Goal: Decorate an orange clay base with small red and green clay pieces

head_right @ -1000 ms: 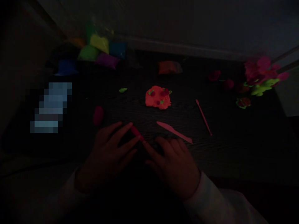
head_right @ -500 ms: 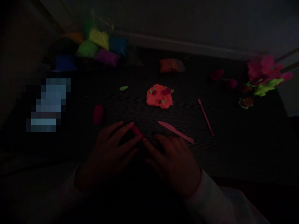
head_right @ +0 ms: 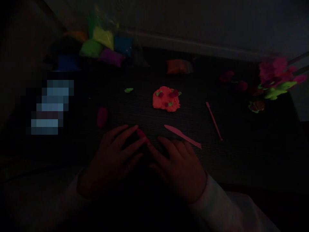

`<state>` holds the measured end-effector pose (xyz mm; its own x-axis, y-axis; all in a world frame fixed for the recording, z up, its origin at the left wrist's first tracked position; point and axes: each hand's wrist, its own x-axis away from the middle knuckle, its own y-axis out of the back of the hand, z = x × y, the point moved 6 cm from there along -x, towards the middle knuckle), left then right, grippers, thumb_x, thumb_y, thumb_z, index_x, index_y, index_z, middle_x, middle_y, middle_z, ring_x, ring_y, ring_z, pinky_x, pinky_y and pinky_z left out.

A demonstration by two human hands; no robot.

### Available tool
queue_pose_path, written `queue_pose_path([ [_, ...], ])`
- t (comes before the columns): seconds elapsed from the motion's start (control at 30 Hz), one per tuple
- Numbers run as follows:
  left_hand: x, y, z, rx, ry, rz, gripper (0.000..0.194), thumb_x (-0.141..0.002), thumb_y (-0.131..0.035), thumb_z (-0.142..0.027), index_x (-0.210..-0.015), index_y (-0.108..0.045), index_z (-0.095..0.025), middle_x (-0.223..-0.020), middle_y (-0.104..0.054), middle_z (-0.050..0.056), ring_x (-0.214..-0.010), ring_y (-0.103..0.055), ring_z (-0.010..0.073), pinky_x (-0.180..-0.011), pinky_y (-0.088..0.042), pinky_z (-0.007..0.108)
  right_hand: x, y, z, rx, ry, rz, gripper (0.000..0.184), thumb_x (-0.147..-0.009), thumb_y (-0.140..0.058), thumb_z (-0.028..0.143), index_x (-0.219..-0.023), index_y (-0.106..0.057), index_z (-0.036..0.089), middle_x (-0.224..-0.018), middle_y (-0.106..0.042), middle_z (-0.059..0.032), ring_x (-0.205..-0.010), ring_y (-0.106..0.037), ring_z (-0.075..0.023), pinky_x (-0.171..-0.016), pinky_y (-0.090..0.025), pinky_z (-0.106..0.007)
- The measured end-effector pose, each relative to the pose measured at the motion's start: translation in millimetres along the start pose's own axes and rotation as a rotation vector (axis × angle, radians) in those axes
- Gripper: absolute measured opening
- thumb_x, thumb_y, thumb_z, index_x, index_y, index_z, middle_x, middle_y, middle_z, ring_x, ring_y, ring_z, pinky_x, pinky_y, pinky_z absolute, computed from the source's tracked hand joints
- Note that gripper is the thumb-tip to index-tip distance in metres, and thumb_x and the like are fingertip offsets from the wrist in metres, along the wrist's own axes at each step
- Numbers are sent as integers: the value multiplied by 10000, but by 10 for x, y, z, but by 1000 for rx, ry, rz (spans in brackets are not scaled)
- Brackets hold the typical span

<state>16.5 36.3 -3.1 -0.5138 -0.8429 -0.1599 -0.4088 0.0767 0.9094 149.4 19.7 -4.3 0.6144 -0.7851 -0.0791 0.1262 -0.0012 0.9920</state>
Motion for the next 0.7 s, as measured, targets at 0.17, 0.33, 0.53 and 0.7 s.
queue_pose_path([
  [0.17, -6, 23, 36, -46, 37, -24, 287, -814, -485, -249, -1083, -575, -200, -1253, -484, 105, -1162, -379, 289, -916, -371, 485, 5, 16, -2, 4, -10, -3, 398, -814, -478, 363, -1187, -521, 232, -1102, -523, -134, -866, -488, -246, -714, -424, -402],
  [0.33, -8, 13, 39, -33, 33, -20, 291, -809, -492, -251, -1084, -571, -200, -1255, -483, 104, -1161, -382, 289, -911, -380, 481, -31, 1, 1, 1, -11, 19, 424, -810, -481, 381, -1211, -498, 246, -1128, -514, -129, -874, -491, -246, -722, -422, -405],
  [0.53, -9, 21, 40, -26, 39, -16, 291, -813, -483, -247, -1086, -569, -191, -1249, -486, 106, -1158, -384, 286, -915, -381, 480, -69, -1, 2, -12, 10, 15, 461, -806, -486, 381, -1237, -469, 218, -1147, -493, -147, -877, -486, -260, -726, -428, -426],
  [0.7, -3, 16, 39, -20, 41, -9, 296, -817, -478, -254, -1094, -565, -198, -1258, -478, 100, -1160, -381, 285, -918, -380, 473, -9, 23, -7, -26, 3, 5, 391, -813, -486, 336, -1169, -531, 181, -1117, -508, -154, -886, -489, -257, -722, -434, -417],
])
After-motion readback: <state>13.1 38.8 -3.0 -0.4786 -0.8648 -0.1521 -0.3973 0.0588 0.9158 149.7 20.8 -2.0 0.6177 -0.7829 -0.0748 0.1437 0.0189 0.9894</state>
